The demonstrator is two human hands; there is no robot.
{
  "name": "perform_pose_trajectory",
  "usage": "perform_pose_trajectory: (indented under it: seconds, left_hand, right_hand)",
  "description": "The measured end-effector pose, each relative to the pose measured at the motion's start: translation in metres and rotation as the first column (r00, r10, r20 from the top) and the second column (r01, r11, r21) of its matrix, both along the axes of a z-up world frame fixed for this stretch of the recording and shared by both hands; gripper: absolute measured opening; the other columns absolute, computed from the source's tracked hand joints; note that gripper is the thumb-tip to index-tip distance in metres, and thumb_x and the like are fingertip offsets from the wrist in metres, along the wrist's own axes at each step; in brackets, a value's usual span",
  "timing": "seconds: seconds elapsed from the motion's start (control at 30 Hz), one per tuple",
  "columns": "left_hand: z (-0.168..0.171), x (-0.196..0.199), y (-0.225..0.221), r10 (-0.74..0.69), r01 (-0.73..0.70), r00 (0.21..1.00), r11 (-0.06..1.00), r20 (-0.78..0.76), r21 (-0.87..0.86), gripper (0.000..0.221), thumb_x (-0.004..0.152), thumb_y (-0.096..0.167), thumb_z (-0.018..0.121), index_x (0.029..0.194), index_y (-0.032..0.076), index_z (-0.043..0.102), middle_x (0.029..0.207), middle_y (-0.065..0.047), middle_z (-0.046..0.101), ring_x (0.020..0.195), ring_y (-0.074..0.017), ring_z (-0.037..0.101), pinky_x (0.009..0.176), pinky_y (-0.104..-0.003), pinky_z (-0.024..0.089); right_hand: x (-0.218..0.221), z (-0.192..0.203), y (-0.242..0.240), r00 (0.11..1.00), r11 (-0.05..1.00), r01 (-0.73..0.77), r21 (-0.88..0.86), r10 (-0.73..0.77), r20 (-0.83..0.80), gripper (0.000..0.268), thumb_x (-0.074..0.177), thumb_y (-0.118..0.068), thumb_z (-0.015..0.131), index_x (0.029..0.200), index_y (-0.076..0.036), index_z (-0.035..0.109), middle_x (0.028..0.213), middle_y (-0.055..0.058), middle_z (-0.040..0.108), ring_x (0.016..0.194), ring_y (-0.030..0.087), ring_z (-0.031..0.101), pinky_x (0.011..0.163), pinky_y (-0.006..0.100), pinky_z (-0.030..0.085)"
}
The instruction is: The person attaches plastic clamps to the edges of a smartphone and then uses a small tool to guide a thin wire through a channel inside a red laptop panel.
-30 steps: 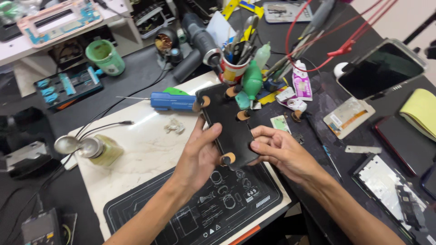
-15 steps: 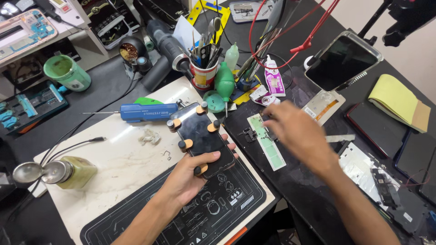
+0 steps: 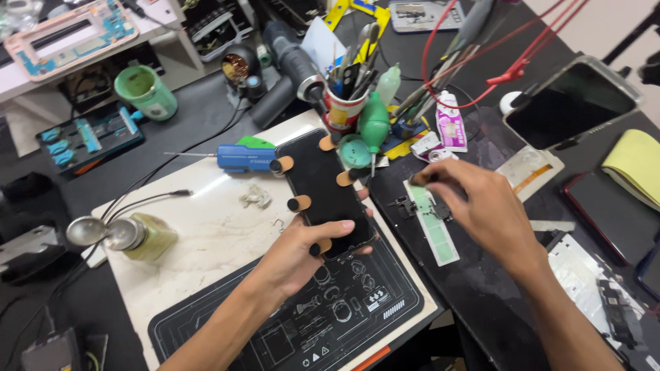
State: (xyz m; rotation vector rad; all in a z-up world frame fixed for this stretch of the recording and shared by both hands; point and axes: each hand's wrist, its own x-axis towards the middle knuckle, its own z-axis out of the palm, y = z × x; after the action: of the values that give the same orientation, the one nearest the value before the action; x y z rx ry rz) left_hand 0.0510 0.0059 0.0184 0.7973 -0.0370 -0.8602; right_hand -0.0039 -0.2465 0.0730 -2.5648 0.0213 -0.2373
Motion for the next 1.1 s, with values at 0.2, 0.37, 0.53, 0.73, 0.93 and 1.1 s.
perform_pose_trajectory:
  seconds: [0.2,0.37,0.53,0.73,0.93,1.1]
  left_hand:
    - [-0.005,-0.002,0.005,-0.047,0.052,0.995,0.997,0.086,-0.06,0.061,0.084,0.003,0.071,0.142,-0.004,0.052,0.129,-0.013,0.063,0.108,-0.0235,0.068,0.087,-0.045,0.063]
    - [-0.007,-0.007,0.005,-0.085,0.088,0.992,0.996,0.094,-0.027,0.061,0.084,0.005,0.071,0.142,-0.001,0.052,0.127,-0.012,0.066,0.11,-0.0224,0.069,0.091,-0.041,0.062]
    - [-0.008,-0.008,0.005,-0.075,0.076,0.992,0.997,0.104,0.0,0.062,0.083,0.004,0.071,0.142,0.001,0.052,0.128,-0.011,0.067,0.114,-0.0214,0.068,0.099,-0.041,0.058]
    - [-0.012,-0.01,0.004,-0.048,0.041,0.99,0.998,0.134,0.054,0.06,0.083,0.003,0.071,0.14,0.002,0.054,0.131,-0.009,0.067,0.117,-0.0198,0.067,0.103,-0.037,0.055]
    - [-0.013,-0.011,0.005,-0.026,0.015,0.988,0.997,0.152,0.074,0.057,0.084,0.003,0.071,0.139,0.001,0.055,0.13,-0.01,0.068,0.116,-0.0198,0.067,0.101,-0.037,0.055]
    - [-0.019,-0.011,0.003,0.024,-0.049,0.981,0.991,0.195,0.124,0.052,0.087,0.005,0.07,0.137,0.002,0.057,0.128,-0.01,0.068,0.116,-0.0181,0.068,0.101,-0.035,0.055]
  right_hand:
    - [-0.022,0.01,0.04,0.989,0.989,-0.145,0.035,0.145,-0.017,0.026,0.085,-0.01,0.072,0.111,-0.008,0.072,0.106,0.007,0.078,0.093,0.024,0.078,0.077,0.033,0.06]
    - [-0.032,0.014,0.055,0.981,0.981,-0.195,-0.008,0.195,0.004,0.025,0.086,-0.009,0.071,0.112,-0.009,0.072,0.105,0.007,0.077,0.093,0.027,0.077,0.074,0.035,0.06]
    - [-0.035,0.012,0.061,0.977,0.976,-0.214,-0.042,0.214,-0.007,0.024,0.087,-0.007,0.07,0.111,-0.01,0.072,0.102,0.005,0.076,0.087,0.025,0.077,0.068,0.033,0.061]
    - [-0.035,0.006,0.063,0.966,0.965,-0.252,-0.067,0.255,0.045,0.025,0.087,-0.005,0.069,0.112,-0.008,0.071,0.101,0.007,0.074,0.087,0.027,0.076,0.069,0.034,0.06]
    - [-0.034,0.004,0.061,0.955,0.955,-0.284,-0.087,0.29,0.065,0.028,0.086,-0.005,0.069,0.115,-0.008,0.07,0.103,0.008,0.074,0.089,0.027,0.075,0.071,0.035,0.061]
    - [-0.034,-0.004,0.061,0.931,0.936,-0.274,-0.223,0.316,0.183,0.031,0.086,-0.011,0.071,0.116,-0.004,0.068,0.106,0.01,0.075,0.091,0.03,0.074,0.074,0.039,0.059]
